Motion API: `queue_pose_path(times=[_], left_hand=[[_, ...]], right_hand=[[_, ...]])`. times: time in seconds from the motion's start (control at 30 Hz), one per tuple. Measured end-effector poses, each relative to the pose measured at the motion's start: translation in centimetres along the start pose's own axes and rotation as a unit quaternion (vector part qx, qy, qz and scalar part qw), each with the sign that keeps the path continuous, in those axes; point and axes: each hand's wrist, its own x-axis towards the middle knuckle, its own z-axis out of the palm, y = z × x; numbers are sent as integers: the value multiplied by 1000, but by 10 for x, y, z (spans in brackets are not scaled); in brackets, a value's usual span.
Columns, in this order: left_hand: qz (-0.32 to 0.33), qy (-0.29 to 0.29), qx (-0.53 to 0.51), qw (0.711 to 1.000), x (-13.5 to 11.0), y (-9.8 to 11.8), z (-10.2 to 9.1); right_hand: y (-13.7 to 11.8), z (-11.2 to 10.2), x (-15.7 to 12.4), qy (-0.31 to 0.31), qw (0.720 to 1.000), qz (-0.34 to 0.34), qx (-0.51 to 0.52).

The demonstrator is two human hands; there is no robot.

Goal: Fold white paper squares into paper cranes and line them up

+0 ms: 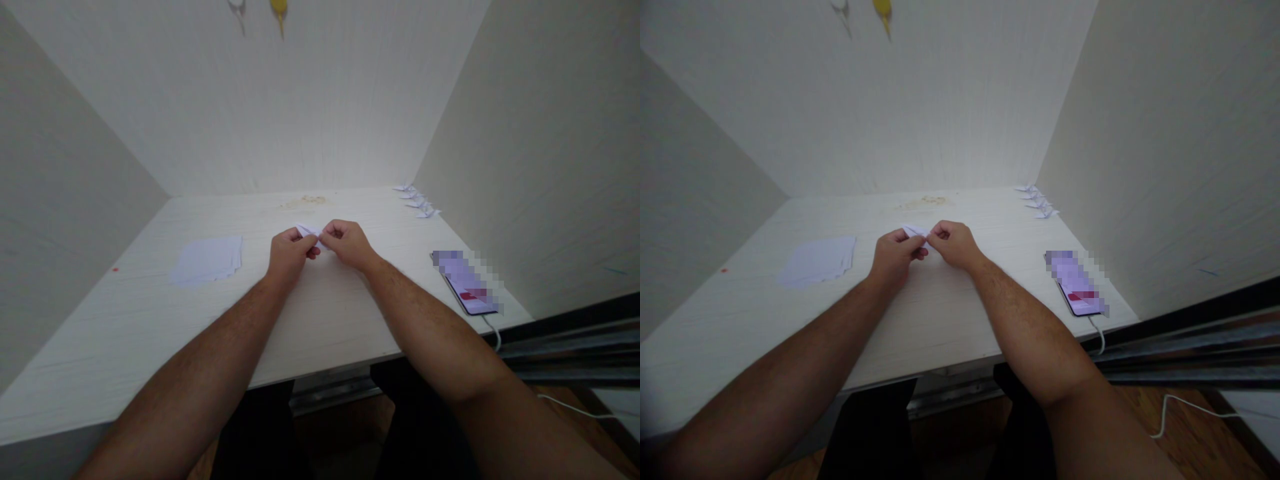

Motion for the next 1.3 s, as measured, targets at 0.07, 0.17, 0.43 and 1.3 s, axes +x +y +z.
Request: queue_pose_path(times=[0.07,0.17,0.43,1.3], left_hand=[[1,-2,4,1000,0,0,0],[4,-4,12,1000,0,1,0],[-3,-45,6,999,0,2,-2],[-2,-13,15,1000,2,0,-2]], right_hand=[[0,0,0,0,1000,-10,-4],[0,1,0,2,1000,-13,-1],[-5,0,0,4,1000,18,17],[-5,3,-4,16,996,-25,-79]])
